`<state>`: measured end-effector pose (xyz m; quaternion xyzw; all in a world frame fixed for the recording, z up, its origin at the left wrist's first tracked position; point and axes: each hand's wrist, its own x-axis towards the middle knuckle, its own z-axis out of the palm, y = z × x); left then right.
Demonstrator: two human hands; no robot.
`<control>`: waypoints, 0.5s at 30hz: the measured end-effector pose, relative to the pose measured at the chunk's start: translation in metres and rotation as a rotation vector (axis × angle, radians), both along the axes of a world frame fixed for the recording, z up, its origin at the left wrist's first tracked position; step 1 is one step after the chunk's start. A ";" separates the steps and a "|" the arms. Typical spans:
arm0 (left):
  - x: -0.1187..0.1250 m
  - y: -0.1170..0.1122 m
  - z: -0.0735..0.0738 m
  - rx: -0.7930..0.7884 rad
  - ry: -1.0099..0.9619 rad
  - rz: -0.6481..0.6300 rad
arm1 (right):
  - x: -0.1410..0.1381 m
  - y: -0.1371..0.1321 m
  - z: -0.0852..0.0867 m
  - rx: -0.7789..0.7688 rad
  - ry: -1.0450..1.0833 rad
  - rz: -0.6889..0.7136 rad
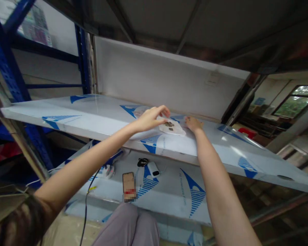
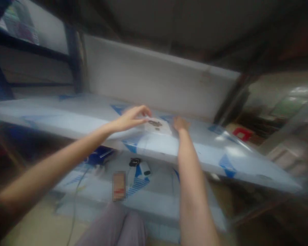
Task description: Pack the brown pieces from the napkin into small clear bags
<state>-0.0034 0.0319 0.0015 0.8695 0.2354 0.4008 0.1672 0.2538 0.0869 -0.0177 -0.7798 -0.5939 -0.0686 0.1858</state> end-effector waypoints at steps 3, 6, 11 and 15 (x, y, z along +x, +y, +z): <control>-0.014 0.075 0.003 0.089 0.388 0.374 | -0.004 -0.004 0.003 -0.039 0.026 -0.041; -0.024 0.111 0.003 0.087 0.613 0.445 | -0.006 -0.006 0.005 -0.061 0.017 -0.035; -0.026 0.121 -0.001 0.159 0.737 0.380 | -0.008 -0.007 0.007 -0.078 0.012 -0.024; -0.023 0.124 0.000 0.154 0.782 0.316 | -0.009 -0.007 0.008 -0.098 0.013 -0.007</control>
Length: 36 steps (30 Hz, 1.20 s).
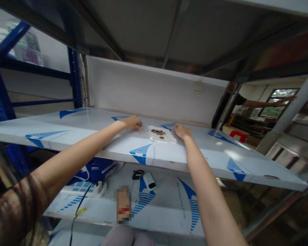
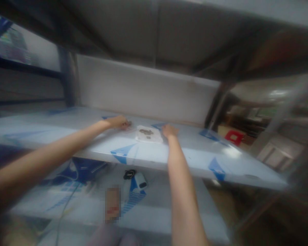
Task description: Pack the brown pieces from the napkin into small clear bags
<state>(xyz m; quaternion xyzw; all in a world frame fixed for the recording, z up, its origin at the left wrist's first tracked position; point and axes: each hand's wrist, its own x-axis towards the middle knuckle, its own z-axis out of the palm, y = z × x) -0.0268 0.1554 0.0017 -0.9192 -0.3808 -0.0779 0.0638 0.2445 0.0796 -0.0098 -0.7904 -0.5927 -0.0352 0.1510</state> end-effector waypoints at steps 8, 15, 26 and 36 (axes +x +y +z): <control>0.000 -0.002 0.004 0.058 0.068 0.068 | 0.000 0.000 0.001 -0.017 -0.007 0.013; 0.003 -0.017 0.019 0.080 0.104 0.145 | -0.001 -0.001 0.001 -0.009 -0.030 0.003; -0.004 -0.003 0.034 -0.169 -0.258 0.160 | 0.001 0.006 -0.001 0.101 0.040 0.023; 0.074 -0.013 0.005 -0.097 -0.499 -0.142 | -0.013 0.022 -0.002 0.322 0.782 0.606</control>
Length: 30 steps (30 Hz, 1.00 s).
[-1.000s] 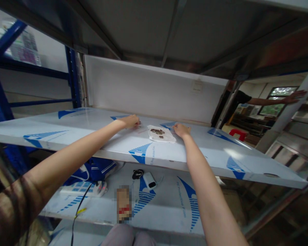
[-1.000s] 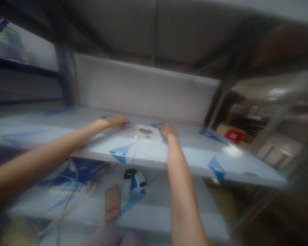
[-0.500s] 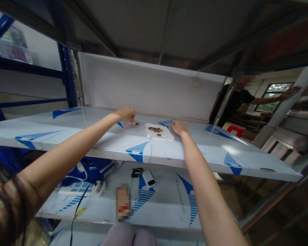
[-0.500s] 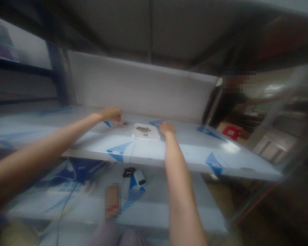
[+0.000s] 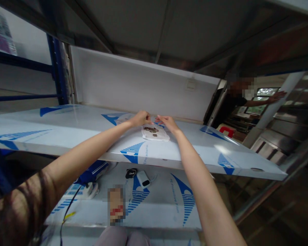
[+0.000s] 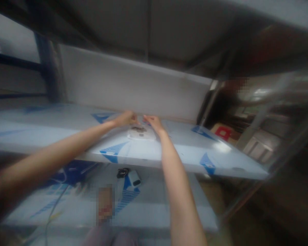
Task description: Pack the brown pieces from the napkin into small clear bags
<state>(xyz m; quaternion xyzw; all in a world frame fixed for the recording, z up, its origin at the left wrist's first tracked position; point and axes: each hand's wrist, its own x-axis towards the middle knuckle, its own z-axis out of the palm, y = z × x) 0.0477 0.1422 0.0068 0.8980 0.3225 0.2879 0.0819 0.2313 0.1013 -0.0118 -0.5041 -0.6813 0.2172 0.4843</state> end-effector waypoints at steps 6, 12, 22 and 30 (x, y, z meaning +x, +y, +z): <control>0.019 -0.013 -0.005 -0.018 -0.066 0.006 | 0.001 0.002 -0.003 -0.018 0.027 0.052; 0.018 -0.013 -0.010 -0.015 -0.049 -0.063 | 0.000 -0.002 -0.004 -0.065 0.050 0.095; 0.016 -0.008 -0.013 -0.051 -0.204 -0.174 | 0.005 -0.004 -0.005 -0.049 0.026 0.108; 0.015 -0.009 -0.016 -0.112 -0.263 -0.228 | 0.000 -0.010 -0.001 -0.103 0.026 0.070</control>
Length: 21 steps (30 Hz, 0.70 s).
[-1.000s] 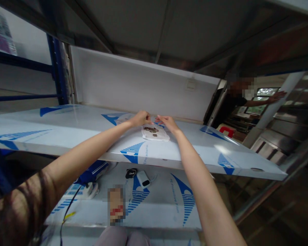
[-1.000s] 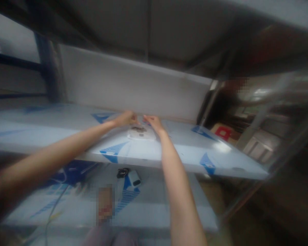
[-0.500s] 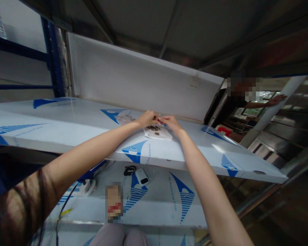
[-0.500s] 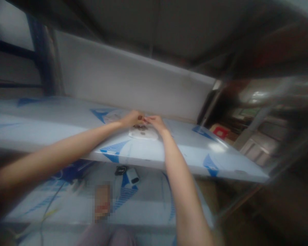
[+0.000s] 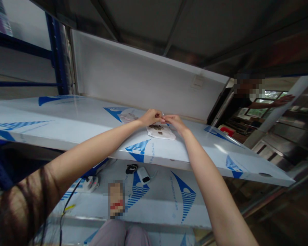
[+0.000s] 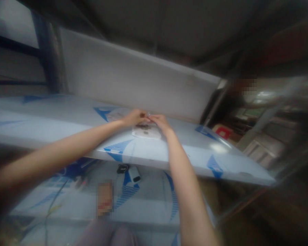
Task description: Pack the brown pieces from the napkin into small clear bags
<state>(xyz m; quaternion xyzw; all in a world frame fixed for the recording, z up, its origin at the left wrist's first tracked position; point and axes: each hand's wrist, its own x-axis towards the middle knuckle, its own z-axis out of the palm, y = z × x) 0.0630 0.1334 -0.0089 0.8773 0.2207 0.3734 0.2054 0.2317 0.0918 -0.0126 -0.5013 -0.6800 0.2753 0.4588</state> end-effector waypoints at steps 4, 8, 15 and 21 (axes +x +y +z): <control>-0.001 -0.005 0.002 -0.042 0.040 -0.004 | -0.004 -0.001 0.003 -0.022 -0.012 -0.073; -0.001 -0.009 0.004 -0.032 0.073 0.064 | -0.004 0.000 0.004 -0.010 0.015 -0.097; -0.005 -0.006 0.007 0.223 0.071 0.334 | -0.003 0.002 0.002 -0.024 -0.091 -0.248; -0.001 -0.013 0.002 0.235 0.178 0.220 | -0.010 0.002 0.000 0.041 -0.077 -0.104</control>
